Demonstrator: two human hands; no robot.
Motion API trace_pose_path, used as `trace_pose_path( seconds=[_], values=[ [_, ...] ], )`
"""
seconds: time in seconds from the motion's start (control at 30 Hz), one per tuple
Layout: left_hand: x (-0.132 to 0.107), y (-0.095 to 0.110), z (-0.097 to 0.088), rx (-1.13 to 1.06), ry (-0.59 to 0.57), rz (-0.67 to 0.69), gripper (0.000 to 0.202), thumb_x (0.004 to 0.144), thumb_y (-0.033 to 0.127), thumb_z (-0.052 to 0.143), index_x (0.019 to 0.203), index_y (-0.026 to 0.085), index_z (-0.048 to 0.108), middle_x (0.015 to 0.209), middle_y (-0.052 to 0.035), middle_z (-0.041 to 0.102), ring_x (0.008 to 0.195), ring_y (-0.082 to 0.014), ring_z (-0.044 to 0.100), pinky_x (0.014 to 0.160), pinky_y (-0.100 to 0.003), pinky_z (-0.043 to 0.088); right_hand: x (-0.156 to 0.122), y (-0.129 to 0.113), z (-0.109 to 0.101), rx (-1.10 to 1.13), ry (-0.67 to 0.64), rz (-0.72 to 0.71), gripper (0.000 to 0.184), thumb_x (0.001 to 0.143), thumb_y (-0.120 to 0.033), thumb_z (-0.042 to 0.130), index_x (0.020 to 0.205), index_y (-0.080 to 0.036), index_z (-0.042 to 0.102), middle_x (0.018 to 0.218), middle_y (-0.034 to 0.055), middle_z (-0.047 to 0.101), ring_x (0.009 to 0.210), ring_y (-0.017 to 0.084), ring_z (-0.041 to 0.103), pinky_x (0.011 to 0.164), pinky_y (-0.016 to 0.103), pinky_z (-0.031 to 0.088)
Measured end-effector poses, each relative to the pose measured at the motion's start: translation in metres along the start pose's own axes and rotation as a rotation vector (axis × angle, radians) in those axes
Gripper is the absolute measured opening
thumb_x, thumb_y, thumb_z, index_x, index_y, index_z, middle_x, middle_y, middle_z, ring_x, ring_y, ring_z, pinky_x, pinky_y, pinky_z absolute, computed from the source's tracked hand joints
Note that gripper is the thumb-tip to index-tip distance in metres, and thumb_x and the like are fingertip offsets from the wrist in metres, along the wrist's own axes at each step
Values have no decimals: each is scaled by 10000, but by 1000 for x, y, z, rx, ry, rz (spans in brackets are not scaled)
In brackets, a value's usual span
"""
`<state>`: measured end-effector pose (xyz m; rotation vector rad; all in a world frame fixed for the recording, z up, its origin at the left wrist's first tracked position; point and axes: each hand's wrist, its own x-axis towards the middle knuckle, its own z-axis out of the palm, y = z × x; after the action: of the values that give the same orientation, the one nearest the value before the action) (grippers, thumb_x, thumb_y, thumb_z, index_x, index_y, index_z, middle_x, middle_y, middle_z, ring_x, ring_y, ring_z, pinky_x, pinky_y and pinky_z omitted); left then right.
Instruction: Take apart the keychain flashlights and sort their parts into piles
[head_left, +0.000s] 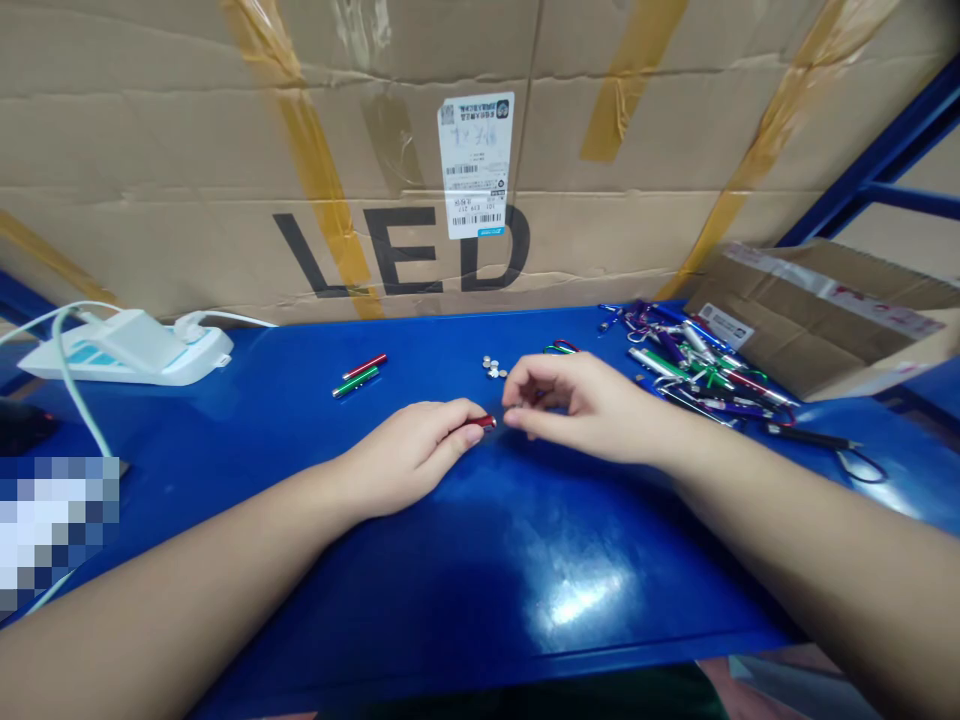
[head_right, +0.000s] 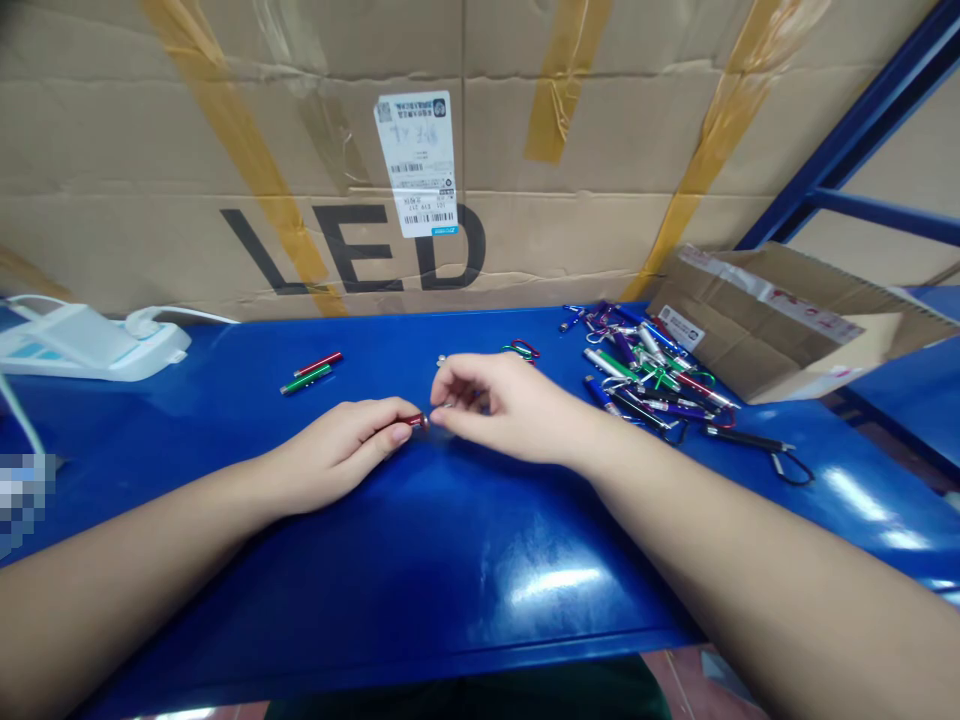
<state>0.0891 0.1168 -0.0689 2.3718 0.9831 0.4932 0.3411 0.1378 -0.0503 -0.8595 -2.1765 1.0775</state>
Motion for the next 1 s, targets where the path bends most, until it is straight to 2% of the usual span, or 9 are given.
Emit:
trace_pose_path(
  seconds=[0.1, 0.27, 0.43, 0.53, 0.63, 0.73, 0.83, 0.93, 1.0],
  values=[
    [-1, 0, 0, -84, 24, -52, 271, 1090, 384, 413, 1192, 217, 600, 845, 5, 721, 789, -169, 688, 732, -283, 485, -2, 6, -23, -35, 45, 114, 172, 880, -361, 719, 894, -201, 657, 795, 35, 714, 683, 170, 662, 668, 313, 537],
    [-1, -2, 0, -139, 34, -65, 225, 1086, 370, 431, 1210, 232, 560, 959, -8, 759, 910, -182, 710, 834, -311, 504, -8, 6, -55, -401, 8, 277, 81, 811, -291, 730, 835, -216, 711, 779, 21, 735, 691, 184, 671, 648, 305, 512],
    [-2, -3, 1, -146, 86, -43, 207, 1062, 386, 490, 1168, 234, 581, 1081, -36, 737, 975, -200, 700, 866, -331, 518, -6, 5, -49, -550, -240, 459, 37, 829, -229, 688, 818, -207, 715, 751, 9, 734, 699, 176, 697, 659, 283, 501],
    [-1, -5, 1, -89, 151, -11, 194, 1040, 376, 532, 1128, 228, 621, 1085, -46, 695, 934, -198, 663, 816, -327, 522, -6, 6, -46, -511, -263, 488, 137, 822, -313, 757, 909, -210, 730, 790, 10, 749, 679, 179, 713, 651, 285, 524],
    [-1, -7, 1, -68, 178, 23, 183, 1022, 353, 563, 1104, 214, 650, 1066, -58, 666, 897, -191, 639, 786, -324, 531, -7, 5, -52, -507, -114, 474, 206, 846, -369, 753, 972, -207, 728, 857, 21, 766, 571, 159, 684, 600, 297, 533],
    [-1, -10, 2, -69, 189, 34, 177, 1007, 327, 585, 1105, 205, 667, 1073, -67, 665, 884, -186, 642, 788, -329, 547, -9, 7, -62, -472, 175, 467, 117, 882, -305, 702, 925, -196, 705, 821, 34, 758, 517, 146, 662, 555, 292, 531],
    [0, -11, 3, -85, 208, 32, 172, 988, 304, 609, 1104, 196, 676, 1086, -76, 677, 909, -191, 664, 793, -331, 569, -6, 8, -64, -337, 339, 468, 48, 861, -220, 725, 847, -190, 691, 734, 41, 725, 519, 149, 647, 531, 284, 533],
    [1, -11, 3, -126, 241, 33, 169, 970, 296, 643, 1097, 191, 681, 1090, -79, 700, 941, -197, 690, 803, -329, 588, 1, 2, -48, -16, 441, 472, 95, 905, -143, 674, 816, -176, 677, 734, 46, 705, 575, 134, 651, 568, 257, 565],
    [0, -9, 3, -121, 275, 51, 167, 960, 297, 674, 1089, 192, 689, 1065, -71, 718, 916, -191, 698, 795, -322, 589, 6, -8, -29, 329, 414, 511, 148, 983, -154, 587, 866, -160, 678, 809, 65, 730, 662, 132, 700, 674, 256, 614]
  ],
)
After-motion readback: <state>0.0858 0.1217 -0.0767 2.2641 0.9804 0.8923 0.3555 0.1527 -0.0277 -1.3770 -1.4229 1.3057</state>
